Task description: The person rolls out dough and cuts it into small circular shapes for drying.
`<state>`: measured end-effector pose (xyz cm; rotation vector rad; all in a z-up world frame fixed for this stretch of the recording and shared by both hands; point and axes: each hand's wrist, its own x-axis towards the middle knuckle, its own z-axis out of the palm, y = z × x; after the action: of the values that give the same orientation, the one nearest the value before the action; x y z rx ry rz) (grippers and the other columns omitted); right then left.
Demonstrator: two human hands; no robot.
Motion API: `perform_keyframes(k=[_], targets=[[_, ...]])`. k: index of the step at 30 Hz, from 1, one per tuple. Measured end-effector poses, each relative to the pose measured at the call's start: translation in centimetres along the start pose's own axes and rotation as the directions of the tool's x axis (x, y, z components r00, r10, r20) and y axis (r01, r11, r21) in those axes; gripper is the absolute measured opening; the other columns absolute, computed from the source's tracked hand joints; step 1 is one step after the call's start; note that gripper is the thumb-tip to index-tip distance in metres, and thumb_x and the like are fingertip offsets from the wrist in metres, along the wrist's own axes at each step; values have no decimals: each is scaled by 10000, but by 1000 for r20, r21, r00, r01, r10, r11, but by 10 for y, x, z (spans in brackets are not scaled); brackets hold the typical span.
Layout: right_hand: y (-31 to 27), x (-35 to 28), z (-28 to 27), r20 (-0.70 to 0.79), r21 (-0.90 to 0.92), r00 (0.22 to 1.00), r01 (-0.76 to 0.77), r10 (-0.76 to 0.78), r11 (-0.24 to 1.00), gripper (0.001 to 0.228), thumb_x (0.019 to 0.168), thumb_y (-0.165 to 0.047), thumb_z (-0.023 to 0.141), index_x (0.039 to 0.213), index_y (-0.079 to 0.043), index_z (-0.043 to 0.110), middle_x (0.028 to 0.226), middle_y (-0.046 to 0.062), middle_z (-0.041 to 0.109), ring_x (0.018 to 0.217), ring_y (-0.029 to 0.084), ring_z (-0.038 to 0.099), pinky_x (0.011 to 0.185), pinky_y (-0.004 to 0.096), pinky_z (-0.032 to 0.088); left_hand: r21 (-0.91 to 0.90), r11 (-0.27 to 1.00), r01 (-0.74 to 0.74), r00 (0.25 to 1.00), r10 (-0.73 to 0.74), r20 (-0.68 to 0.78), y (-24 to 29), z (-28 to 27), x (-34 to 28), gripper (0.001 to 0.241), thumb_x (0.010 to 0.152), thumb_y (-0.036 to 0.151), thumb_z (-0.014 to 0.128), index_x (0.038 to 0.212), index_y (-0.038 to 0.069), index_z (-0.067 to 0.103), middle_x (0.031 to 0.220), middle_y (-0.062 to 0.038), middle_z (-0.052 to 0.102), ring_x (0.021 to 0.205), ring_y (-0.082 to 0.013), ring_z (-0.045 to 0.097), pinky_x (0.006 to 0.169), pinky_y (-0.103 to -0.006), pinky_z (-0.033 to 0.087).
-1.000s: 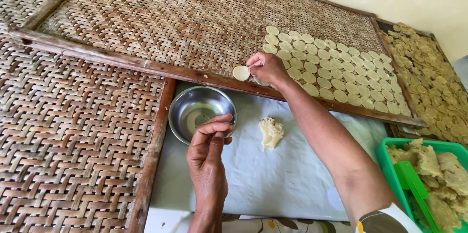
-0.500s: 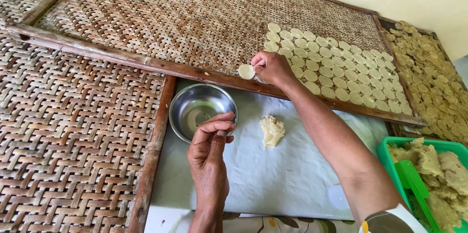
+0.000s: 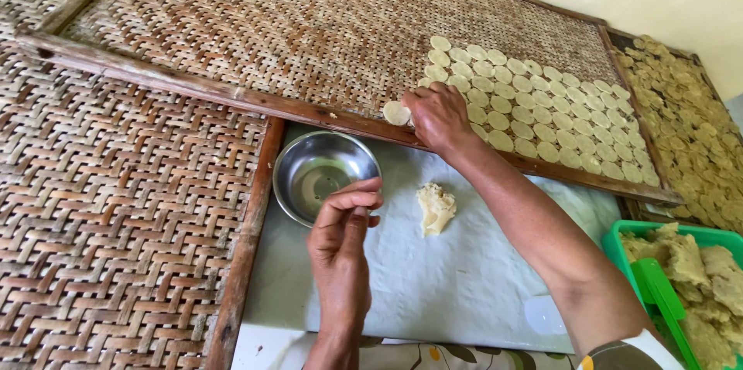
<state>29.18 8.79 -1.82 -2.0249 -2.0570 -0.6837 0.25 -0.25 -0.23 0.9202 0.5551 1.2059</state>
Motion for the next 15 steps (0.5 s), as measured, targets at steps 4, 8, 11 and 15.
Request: perform_keyframes(k=[4, 8, 11, 15], targets=[[-29, 10, -9, -24, 145, 1000, -13, 17, 989, 231, 816, -6, 665, 1003, -119, 742, 887, 69, 716, 833, 277, 676, 704, 462, 552, 132, 983, -125, 992, 121, 38, 4, 15, -12, 252, 967, -83, 505, 1034, 58, 703, 1245, -80, 726, 1060, -147, 659, 891, -277, 530], [-68, 25, -8, -44, 515, 999, 39, -18, 856, 146, 944, -63, 699, 1080, -86, 746, 895, 106, 694, 803, 266, 685, 710, 422, 563, 269, 919, -287, 955, 254, 152, 1, 28, -20, 318, 906, -168, 503, 1037, 50, 694, 1213, -102, 732, 1092, -180, 700, 929, -273, 537], [-91, 32, -6, -72, 566, 997, 64, -28, 822, 171, 910, -108, 754, 1079, -79, 746, 896, 119, 684, 803, 285, 686, 724, 427, 560, 276, 920, -280, 956, 242, 164, 0, 29, -21, 328, 891, -179, 505, 1031, 49, 696, 1195, -106, 741, 1051, -185, 713, 885, -269, 543], [-109, 37, -2, -64, 538, 997, -7, 49, 843, 194, 852, -146, 818, 1020, -86, 741, 896, 122, 659, 827, 324, 673, 738, 448, 541, 280, 922, -266, 961, 231, 153, 2, 26, -20, 338, 886, -180, 506, 1030, 53, 704, 1185, -101, 747, 1010, -174, 716, 842, -263, 550]])
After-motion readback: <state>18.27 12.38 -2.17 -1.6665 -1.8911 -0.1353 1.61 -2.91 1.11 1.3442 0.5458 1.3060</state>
